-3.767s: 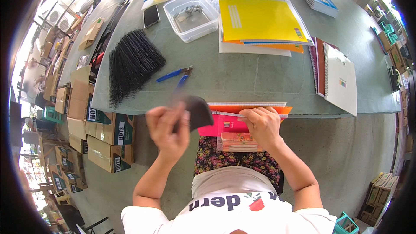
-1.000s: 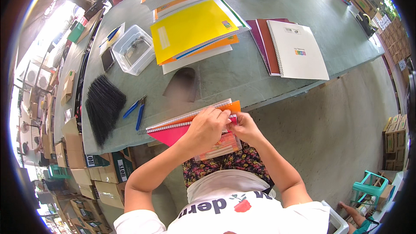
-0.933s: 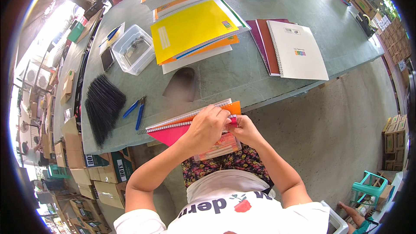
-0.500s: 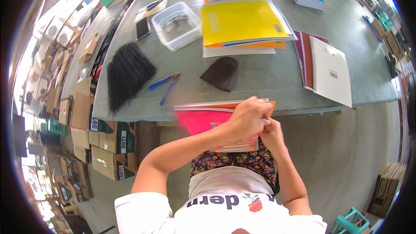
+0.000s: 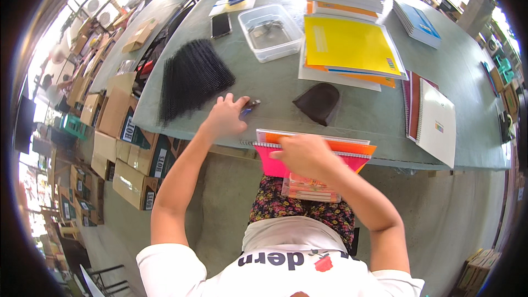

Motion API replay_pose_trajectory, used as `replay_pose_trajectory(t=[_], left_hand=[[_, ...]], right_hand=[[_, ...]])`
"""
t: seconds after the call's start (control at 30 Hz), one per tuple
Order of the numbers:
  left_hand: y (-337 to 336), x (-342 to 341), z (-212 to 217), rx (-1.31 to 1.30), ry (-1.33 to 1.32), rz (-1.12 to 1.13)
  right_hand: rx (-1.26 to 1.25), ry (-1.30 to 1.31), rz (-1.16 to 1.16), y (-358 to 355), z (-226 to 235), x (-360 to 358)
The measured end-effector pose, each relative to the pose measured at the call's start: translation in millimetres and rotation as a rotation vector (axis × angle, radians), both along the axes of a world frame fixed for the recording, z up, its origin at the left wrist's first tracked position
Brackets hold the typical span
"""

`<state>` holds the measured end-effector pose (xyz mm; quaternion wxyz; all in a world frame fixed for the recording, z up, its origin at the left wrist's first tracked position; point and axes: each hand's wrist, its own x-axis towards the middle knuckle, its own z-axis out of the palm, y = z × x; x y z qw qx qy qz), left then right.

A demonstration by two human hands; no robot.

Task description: The person uses side cutters to trim plastic spiral coils after they have been threaded into stacks of notebooks and organizes the finished items on a table.

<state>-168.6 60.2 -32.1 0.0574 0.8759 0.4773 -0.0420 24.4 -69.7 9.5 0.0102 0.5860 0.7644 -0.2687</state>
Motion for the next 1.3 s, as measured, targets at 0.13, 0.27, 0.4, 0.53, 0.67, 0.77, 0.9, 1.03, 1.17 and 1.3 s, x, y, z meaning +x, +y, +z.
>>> replay_pose_trajectory(t=[0.13, 0.27, 0.4, 0.53, 0.67, 0.77, 0.9, 1.03, 1.17, 1.3], left_hand=[[-33.9, -34.1, -2.0, 0.009, -0.511, 0.231], [-107.4, -23.7, 31.9, -0.850, -0.687, 0.370], [-116.2, -26.0, 1.5, -0.891, -0.774, 0.461], [-113.4, -25.5, 5.2, -0.898, -0.796, 0.455], [-110.3, -25.1, 16.2, -0.918, -0.727, 0.459], [-108.5, -19.8, 20.7, -0.951, -0.735, 0.496], [-101.1, -17.3, 12.7, -0.605, -0.484, 0.262], [-102.6, -22.1, -4.4, -0.365, -0.454, 0.181], [-106.3, -20.9, 3.4, -0.895, -0.665, 0.377], [-106.4, -21.4, 9.9, -1.732, -1.232, 0.639]], right_hand=[[0.251, 0.236, 0.030, 23.1, -43.1, -36.5], [0.303, 0.584, -0.231, 28.2, -49.9, -21.2], [0.124, 0.679, -0.306, 30.0, -41.8, -28.0], [0.125, 0.683, -0.258, 29.5, -36.8, -26.0], [0.026, 0.674, -0.297, 29.6, -28.4, -27.0], [0.106, 0.627, -0.216, 27.6, -38.2, -28.6], [0.280, 0.593, -0.045, 25.9, -46.0, -25.4], [0.311, 0.646, -0.133, 24.2, -46.3, -25.7], [0.355, 0.559, -0.244, 24.0, -45.5, -20.8], [0.387, 0.530, -0.279, 24.2, -50.5, -23.7]])
